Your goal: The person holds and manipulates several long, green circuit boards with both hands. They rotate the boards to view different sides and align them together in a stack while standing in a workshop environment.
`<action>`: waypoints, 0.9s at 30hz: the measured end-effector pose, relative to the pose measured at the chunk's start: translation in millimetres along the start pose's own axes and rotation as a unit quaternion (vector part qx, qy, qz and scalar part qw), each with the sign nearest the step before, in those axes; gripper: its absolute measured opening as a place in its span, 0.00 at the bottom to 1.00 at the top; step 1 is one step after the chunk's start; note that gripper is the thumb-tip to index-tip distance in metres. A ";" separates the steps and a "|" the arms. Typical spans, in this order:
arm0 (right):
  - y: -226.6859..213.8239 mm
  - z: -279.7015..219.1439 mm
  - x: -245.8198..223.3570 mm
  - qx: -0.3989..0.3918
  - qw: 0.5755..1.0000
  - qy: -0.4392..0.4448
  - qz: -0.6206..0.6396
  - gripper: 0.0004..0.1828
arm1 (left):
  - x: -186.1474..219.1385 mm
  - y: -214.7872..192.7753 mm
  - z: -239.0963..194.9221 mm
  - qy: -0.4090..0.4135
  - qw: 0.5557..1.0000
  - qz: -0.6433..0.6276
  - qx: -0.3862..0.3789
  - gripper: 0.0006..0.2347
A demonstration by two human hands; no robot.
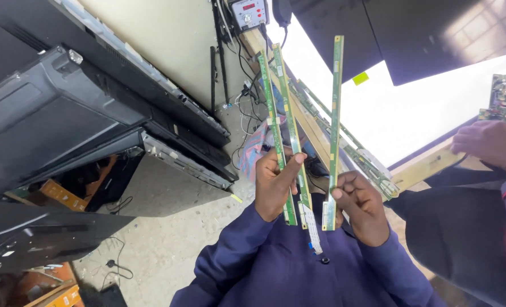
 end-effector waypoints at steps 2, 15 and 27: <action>5.0 1.6 -3.5 0.000 1.000 -0.007 -0.005 0.06 | 5.6 3.0 -1.3 0.001 1.000 0.001 0.000 0.07; 23.8 9.5 -17.6 -0.012 1.000 -0.023 -0.010 0.05 | 14.0 9.8 2.7 -0.003 1.000 -0.029 0.003 0.08; 29.7 12.7 -24.7 -0.014 1.000 -0.016 -0.016 0.05 | 22.3 12.4 4.7 0.000 1.000 -0.029 0.007 0.09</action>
Point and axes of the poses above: each hand's wrist, its own z-axis towards the middle knuckle, its own y-axis out of the palm, x = y × z, the point moved 3 cm from there along z, towards the middle knuckle, and after that the axes turned 2 degrees about y, right-handed, at the moved point
